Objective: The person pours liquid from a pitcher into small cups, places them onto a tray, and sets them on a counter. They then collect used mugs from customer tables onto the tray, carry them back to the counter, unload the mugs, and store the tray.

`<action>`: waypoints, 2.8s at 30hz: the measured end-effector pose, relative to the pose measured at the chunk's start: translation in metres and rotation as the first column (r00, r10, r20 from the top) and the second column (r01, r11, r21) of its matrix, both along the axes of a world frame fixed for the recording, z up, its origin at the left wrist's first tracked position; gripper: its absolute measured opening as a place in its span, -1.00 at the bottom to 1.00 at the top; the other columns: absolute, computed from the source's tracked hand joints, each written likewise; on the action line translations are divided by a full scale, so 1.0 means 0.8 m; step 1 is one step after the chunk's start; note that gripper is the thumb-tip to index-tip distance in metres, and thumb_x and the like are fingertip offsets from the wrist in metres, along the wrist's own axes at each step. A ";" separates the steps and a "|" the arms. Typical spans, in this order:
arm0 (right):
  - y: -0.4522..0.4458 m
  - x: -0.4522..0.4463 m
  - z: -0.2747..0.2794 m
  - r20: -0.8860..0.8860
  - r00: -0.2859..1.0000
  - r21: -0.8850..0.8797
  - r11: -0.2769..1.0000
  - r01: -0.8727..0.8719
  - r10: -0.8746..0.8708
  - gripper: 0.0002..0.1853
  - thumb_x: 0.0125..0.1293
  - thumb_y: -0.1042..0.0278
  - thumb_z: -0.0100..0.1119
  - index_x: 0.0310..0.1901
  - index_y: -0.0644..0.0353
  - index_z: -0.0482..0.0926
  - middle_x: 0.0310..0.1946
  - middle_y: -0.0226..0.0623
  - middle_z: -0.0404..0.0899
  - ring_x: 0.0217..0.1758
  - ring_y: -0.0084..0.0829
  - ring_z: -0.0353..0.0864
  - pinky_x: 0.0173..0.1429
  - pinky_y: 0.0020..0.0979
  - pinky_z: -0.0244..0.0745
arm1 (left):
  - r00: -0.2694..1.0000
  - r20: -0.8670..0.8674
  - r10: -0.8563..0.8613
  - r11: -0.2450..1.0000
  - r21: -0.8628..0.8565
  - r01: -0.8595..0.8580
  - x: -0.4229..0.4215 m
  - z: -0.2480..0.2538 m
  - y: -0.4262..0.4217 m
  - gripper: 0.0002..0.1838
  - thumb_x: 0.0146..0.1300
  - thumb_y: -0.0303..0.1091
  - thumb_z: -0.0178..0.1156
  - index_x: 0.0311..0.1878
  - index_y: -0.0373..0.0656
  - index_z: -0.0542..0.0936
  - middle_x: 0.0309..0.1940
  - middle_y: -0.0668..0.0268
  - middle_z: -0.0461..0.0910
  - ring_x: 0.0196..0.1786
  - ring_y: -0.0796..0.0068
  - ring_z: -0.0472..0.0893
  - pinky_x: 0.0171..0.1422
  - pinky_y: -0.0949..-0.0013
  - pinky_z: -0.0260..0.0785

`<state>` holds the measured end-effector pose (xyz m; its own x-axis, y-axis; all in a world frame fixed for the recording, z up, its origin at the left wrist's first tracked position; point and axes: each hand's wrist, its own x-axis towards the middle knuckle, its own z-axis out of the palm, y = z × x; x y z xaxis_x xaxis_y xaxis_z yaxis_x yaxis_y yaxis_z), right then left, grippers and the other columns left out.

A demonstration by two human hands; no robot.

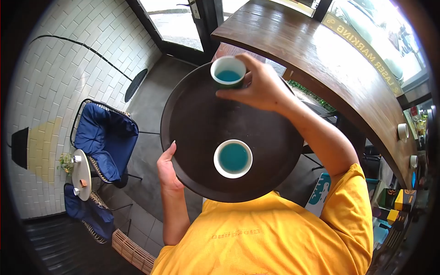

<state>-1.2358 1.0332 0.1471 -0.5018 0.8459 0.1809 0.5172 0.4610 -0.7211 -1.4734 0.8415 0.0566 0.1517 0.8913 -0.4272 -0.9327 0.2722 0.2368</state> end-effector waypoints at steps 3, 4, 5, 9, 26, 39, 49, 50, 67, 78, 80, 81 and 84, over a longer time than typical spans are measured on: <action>0.054 -0.001 0.018 -0.138 0.988 0.010 0.998 0.070 -0.068 -0.18 -0.12 -0.11 0.61 0.12 0.25 0.54 -0.13 -0.09 0.69 0.00 -0.26 0.69 0.14 -0.29 0.55 | 0.998 -0.066 0.016 1.000 0.014 -0.015 -0.030 -0.009 0.038 -0.56 0.45 -0.18 0.00 0.19 -0.32 0.53 0.13 0.04 0.62 0.15 0.07 0.63 0.29 0.06 0.46; 0.076 -0.001 0.020 -0.176 0.980 0.055 0.993 0.102 -0.091 -0.18 -0.12 -0.11 0.62 0.12 0.25 0.56 -0.09 -0.09 0.69 0.02 -0.28 0.69 0.17 -0.30 0.54 | 0.998 -0.063 0.006 1.000 0.014 -0.005 -0.041 -0.012 0.051 -0.56 0.45 -0.18 0.00 0.19 -0.32 0.53 0.13 0.04 0.62 0.15 0.07 0.63 0.29 0.06 0.46; 0.099 0.001 0.025 -0.193 0.975 0.094 0.987 0.134 -0.114 -0.18 -0.13 -0.11 0.62 0.12 0.25 0.57 -0.07 -0.10 0.69 0.04 -0.29 0.68 0.18 -0.31 0.54 | 0.997 -0.077 0.008 1.000 0.017 -0.007 -0.053 -0.013 0.064 -0.57 0.45 -0.18 0.00 0.19 -0.31 0.53 0.12 0.04 0.62 0.14 0.08 0.63 0.28 0.06 0.47; 0.211 0.018 0.040 -0.137 0.979 0.227 0.957 0.179 -0.150 -0.18 -0.05 0.03 0.63 0.20 0.29 0.50 -0.06 -0.23 0.68 -0.07 -0.45 0.70 0.04 -0.44 0.60 | 0.995 -0.098 -0.001 1.000 0.007 0.002 -0.098 -0.008 0.105 -0.58 0.45 -0.19 0.00 0.17 -0.31 0.54 0.11 0.05 0.62 0.12 0.09 0.65 0.27 0.06 0.48; 0.391 -0.014 -0.058 -0.026 0.856 0.122 0.848 0.515 -0.516 -0.12 -0.18 -0.23 0.55 0.11 0.24 0.55 0.00 -0.11 0.67 0.07 -0.27 0.68 0.16 -0.32 0.55 | 0.923 -0.335 0.189 0.976 -0.039 -0.214 -0.192 -0.040 0.158 -0.61 0.45 -0.25 0.01 0.18 -0.32 0.52 0.11 0.07 0.62 0.13 0.13 0.64 0.30 0.10 0.45; 0.409 -0.016 -0.080 -0.052 0.835 0.126 0.826 0.549 -0.547 -0.10 -0.15 -0.21 0.55 0.14 0.31 0.50 0.02 -0.04 0.65 0.12 -0.19 0.65 0.22 -0.30 0.50 | 0.936 -0.291 0.198 0.979 0.006 -0.205 -0.185 -0.034 0.151 -0.60 0.45 -0.24 0.02 0.20 -0.30 0.52 0.12 0.09 0.62 0.14 0.14 0.63 0.30 0.09 0.44; 0.326 -0.008 -0.045 -0.133 0.840 0.235 0.807 0.542 -0.526 -0.03 -0.03 -0.19 0.51 0.29 0.34 0.38 0.19 0.04 0.51 0.29 -0.09 0.48 0.32 -0.24 0.42 | 0.941 -0.310 0.136 0.990 0.024 -0.136 -0.133 -0.021 0.141 -0.56 0.45 -0.19 0.00 0.21 -0.31 0.51 0.14 0.08 0.61 0.17 0.10 0.61 0.33 0.10 0.41; 0.300 -0.005 -0.035 -0.219 0.864 0.186 0.850 0.494 -0.454 -0.12 0.02 -0.17 0.49 0.25 0.30 0.44 0.18 0.04 0.53 0.25 -0.11 0.52 0.30 -0.22 0.43 | 0.950 -0.289 0.118 0.993 0.013 -0.119 -0.126 -0.026 0.140 -0.56 0.45 -0.19 -0.01 0.22 -0.31 0.51 0.14 0.08 0.60 0.17 0.10 0.60 0.33 0.09 0.41; -0.059 0.152 -0.049 -0.080 0.919 -0.122 0.912 -0.393 0.385 0.02 -0.08 0.20 0.60 0.42 0.10 0.21 0.24 -0.14 0.49 0.35 -0.09 0.42 0.43 -0.14 0.24 | 0.985 -0.079 -0.155 0.987 -0.065 0.150 0.089 -0.027 0.108 -0.55 0.46 -0.16 -0.02 0.22 -0.31 0.50 0.17 0.03 0.58 0.20 0.06 0.58 0.37 0.01 0.36; -0.137 0.200 -0.043 -0.166 0.985 0.068 0.997 -0.041 0.052 -0.28 -0.09 0.19 0.58 0.11 0.20 0.44 -0.11 -0.07 0.65 0.00 -0.01 0.64 0.10 -0.16 0.51 | 0.939 -0.116 -0.324 0.946 -0.071 0.317 0.130 -0.033 0.096 -0.58 0.46 -0.16 -0.02 0.16 -0.28 0.55 0.12 0.08 0.62 0.14 0.07 0.61 0.31 0.05 0.41; -0.140 0.211 -0.028 -0.288 0.957 0.038 0.998 0.050 -0.037 -0.29 -0.11 0.23 0.61 0.09 0.21 0.45 -0.13 -0.07 0.65 -0.04 -0.05 0.68 0.04 -0.26 0.55 | 0.931 -0.095 -0.352 0.936 -0.064 0.347 0.128 -0.036 0.097 -0.58 0.46 -0.16 -0.02 0.15 -0.27 0.55 0.10 0.10 0.63 0.12 0.09 0.62 0.29 0.06 0.42; -0.142 0.220 -0.021 -0.281 0.954 0.045 0.992 0.119 -0.102 -0.28 -0.11 0.23 0.63 0.10 0.21 0.45 -0.14 -0.11 0.65 -0.04 -0.14 0.69 0.07 -0.29 0.55 | 0.929 -0.122 -0.349 0.937 -0.055 0.345 0.126 -0.037 0.094 -0.59 0.46 -0.16 -0.02 0.14 -0.27 0.56 0.09 0.11 0.64 0.12 0.11 0.63 0.29 0.07 0.43; -0.134 0.252 0.003 -0.242 0.937 0.186 0.936 0.297 -0.250 -0.27 -0.11 0.27 0.66 0.11 0.25 0.46 -0.14 -0.25 0.65 -0.04 -0.38 0.67 0.12 -0.34 0.55 | 0.930 -0.180 -0.320 0.947 -0.052 0.316 0.114 -0.042 0.086 -0.60 0.45 -0.17 0.01 0.12 -0.27 0.57 0.07 0.13 0.65 0.09 0.14 0.65 0.26 0.11 0.46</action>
